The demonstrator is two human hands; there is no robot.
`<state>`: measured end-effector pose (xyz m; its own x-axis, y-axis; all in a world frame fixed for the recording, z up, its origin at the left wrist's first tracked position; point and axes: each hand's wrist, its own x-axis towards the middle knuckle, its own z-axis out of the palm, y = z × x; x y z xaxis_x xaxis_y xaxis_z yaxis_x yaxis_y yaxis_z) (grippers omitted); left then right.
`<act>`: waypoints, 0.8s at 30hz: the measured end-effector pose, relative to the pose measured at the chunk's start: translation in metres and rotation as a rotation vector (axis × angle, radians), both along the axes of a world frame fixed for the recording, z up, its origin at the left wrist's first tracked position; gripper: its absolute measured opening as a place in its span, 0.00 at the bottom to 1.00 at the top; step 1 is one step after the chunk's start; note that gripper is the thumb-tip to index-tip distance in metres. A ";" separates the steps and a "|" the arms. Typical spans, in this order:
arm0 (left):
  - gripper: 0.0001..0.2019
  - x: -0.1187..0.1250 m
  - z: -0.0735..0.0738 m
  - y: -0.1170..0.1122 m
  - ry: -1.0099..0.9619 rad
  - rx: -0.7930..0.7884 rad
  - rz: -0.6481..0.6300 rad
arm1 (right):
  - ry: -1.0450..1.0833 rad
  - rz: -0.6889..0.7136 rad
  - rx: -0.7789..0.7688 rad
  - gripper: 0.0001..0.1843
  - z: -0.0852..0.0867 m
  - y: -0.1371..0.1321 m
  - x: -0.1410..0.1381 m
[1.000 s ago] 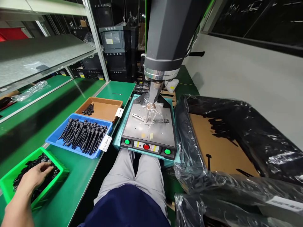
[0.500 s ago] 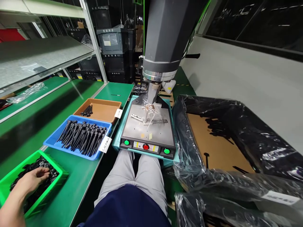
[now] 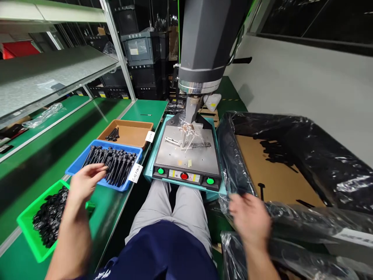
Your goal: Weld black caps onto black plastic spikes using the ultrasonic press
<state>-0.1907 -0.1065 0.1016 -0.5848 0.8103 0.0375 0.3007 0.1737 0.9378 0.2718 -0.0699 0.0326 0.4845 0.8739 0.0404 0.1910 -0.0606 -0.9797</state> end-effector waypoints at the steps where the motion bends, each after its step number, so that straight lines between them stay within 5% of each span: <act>1: 0.22 0.025 -0.003 0.017 -0.039 0.073 -0.080 | 0.041 0.135 -0.024 0.30 -0.005 0.009 -0.025; 4: 0.17 0.090 -0.019 0.054 -0.147 0.275 -0.217 | 0.097 0.615 -0.035 0.24 -0.017 0.024 -0.100; 7: 0.12 0.131 -0.036 0.068 -0.117 0.340 -0.332 | 0.134 0.814 -0.021 0.20 -0.021 0.031 -0.143; 15: 0.09 0.152 -0.058 0.073 0.177 0.380 -0.528 | 0.120 0.782 0.009 0.19 -0.035 0.048 -0.148; 24: 0.09 0.156 -0.066 0.083 -0.188 0.234 -0.565 | -0.130 0.709 0.141 0.15 -0.038 0.055 -0.140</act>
<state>-0.0348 -0.0233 0.0351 -0.0831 0.9785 0.1888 0.1126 -0.1790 0.9774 0.1316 -0.0145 -0.0056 -0.2120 0.9578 0.1943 0.2525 0.2457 -0.9359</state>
